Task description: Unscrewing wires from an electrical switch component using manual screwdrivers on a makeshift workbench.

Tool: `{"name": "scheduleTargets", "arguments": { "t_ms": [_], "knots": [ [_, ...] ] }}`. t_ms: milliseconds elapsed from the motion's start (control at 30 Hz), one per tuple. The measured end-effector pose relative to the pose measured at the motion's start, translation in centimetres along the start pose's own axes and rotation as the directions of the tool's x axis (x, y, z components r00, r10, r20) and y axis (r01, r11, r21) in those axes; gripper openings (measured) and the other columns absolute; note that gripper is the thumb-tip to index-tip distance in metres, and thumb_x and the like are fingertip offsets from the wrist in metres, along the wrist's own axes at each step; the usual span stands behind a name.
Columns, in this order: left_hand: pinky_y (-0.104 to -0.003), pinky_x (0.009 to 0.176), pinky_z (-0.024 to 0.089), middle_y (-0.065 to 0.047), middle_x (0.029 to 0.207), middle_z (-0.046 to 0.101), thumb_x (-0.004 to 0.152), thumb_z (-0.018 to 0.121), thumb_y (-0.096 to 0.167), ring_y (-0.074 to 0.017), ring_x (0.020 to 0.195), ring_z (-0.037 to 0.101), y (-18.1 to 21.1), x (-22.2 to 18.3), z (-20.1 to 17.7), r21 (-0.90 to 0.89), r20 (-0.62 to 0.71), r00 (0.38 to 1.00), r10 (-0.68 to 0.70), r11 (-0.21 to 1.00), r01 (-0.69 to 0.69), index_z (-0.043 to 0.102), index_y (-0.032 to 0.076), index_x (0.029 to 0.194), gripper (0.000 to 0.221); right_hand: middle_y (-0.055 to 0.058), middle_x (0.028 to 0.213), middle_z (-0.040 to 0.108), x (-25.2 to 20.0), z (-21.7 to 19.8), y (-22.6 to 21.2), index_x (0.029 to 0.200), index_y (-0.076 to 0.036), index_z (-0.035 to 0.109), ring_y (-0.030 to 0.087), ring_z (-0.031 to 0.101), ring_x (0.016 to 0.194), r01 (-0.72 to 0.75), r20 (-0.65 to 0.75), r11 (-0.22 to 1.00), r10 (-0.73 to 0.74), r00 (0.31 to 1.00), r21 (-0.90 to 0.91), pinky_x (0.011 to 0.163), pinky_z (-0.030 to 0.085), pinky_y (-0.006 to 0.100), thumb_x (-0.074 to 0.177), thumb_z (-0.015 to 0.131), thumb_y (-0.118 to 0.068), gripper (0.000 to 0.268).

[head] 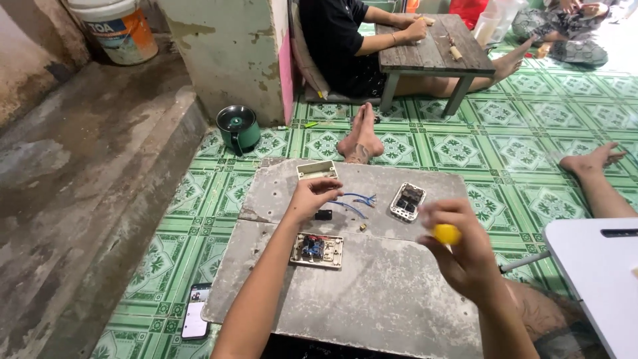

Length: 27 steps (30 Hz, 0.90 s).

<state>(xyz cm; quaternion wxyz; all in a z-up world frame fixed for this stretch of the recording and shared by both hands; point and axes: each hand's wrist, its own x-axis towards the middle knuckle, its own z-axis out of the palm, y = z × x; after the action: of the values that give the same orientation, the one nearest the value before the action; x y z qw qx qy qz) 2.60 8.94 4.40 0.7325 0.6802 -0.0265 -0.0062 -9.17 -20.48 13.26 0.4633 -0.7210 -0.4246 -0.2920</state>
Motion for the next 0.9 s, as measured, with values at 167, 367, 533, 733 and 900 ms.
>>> {"name": "scheduleTargets", "arguments": {
  "t_ms": [167, 367, 533, 733, 900],
  "knots": [
    [-0.033, 0.077, 0.066, -0.019, 0.1, 0.077, 0.077, 0.086, -0.002, -0.0217, 0.088, 0.075, -2.0, 0.8, -0.2, -0.146, -0.028, 0.994, 0.105, 0.983, -0.108, 0.077, 0.001, 0.106, 0.03, 0.013, 0.099, 0.068, -0.8, 1.1, 4.0, 0.095, -0.002, 0.069, 0.033, 0.071, 0.101, -0.122, -0.214, 0.987, 0.096, 0.972, -0.108, 0.097, 0.057, 0.045, 0.079, 0.084, -0.001, 0.022],
    [-0.036, 0.083, 0.066, -0.026, 0.106, 0.074, 0.082, 0.076, -0.011, -0.0328, 0.096, 0.075, -3.9, 1.6, -0.2, -0.343, 0.021, 0.997, 0.081, 0.937, -0.069, 0.069, -0.007, 0.12, 0.039, 0.026, 0.12, 0.061, -3.9, 2.3, 9.1, 0.116, -0.002, 0.033, 0.042, 0.067, 0.115, -0.184, -0.414, 0.893, 0.363, 0.835, 0.412, 0.101, 0.058, 0.052, 0.1, 0.058, -0.009, 0.03],
    [-0.038, 0.084, 0.065, -0.026, 0.107, 0.074, 0.082, 0.076, -0.012, -0.0336, 0.098, 0.075, -4.0, 1.3, 0.4, -0.368, 0.056, 0.992, 0.117, 0.926, -0.088, 0.071, -0.007, 0.114, 0.033, 0.026, 0.12, 0.062, -5.6, 2.9, 11.1, 0.115, -0.004, 0.034, 0.043, 0.067, 0.113, -0.209, -0.394, 0.838, 0.438, 0.808, 0.504, 0.099, 0.06, 0.052, 0.099, 0.059, -0.011, 0.031],
    [-0.037, 0.084, 0.065, -0.026, 0.106, 0.074, 0.083, 0.074, -0.012, -0.034, 0.098, 0.074, -4.0, 0.8, 1.2, -0.425, 0.132, 0.977, 0.17, 0.9, -0.099, 0.07, -0.007, 0.114, 0.032, 0.025, 0.117, 0.062, -5.3, 3.3, 10.2, 0.118, -0.005, 0.035, 0.042, 0.068, 0.113, -0.212, -0.377, 0.82, 0.454, 0.807, 0.531, 0.099, 0.06, 0.054, 0.098, 0.059, -0.008, 0.031],
    [-0.036, 0.085, 0.065, -0.025, 0.107, 0.073, 0.088, 0.07, -0.011, -0.0328, 0.098, 0.075, -4.5, 0.9, 0.9, -0.492, 0.164, 0.972, 0.168, 0.868, -0.067, 0.069, -0.007, 0.117, 0.029, 0.024, 0.119, 0.062, -5.7, 3.1, 10.7, 0.12, -0.007, 0.035, 0.042, 0.068, 0.114, -0.207, -0.382, 0.816, 0.456, 0.804, 0.54, 0.1, 0.06, 0.052, 0.098, 0.059, -0.009, 0.032]
  ]
}}
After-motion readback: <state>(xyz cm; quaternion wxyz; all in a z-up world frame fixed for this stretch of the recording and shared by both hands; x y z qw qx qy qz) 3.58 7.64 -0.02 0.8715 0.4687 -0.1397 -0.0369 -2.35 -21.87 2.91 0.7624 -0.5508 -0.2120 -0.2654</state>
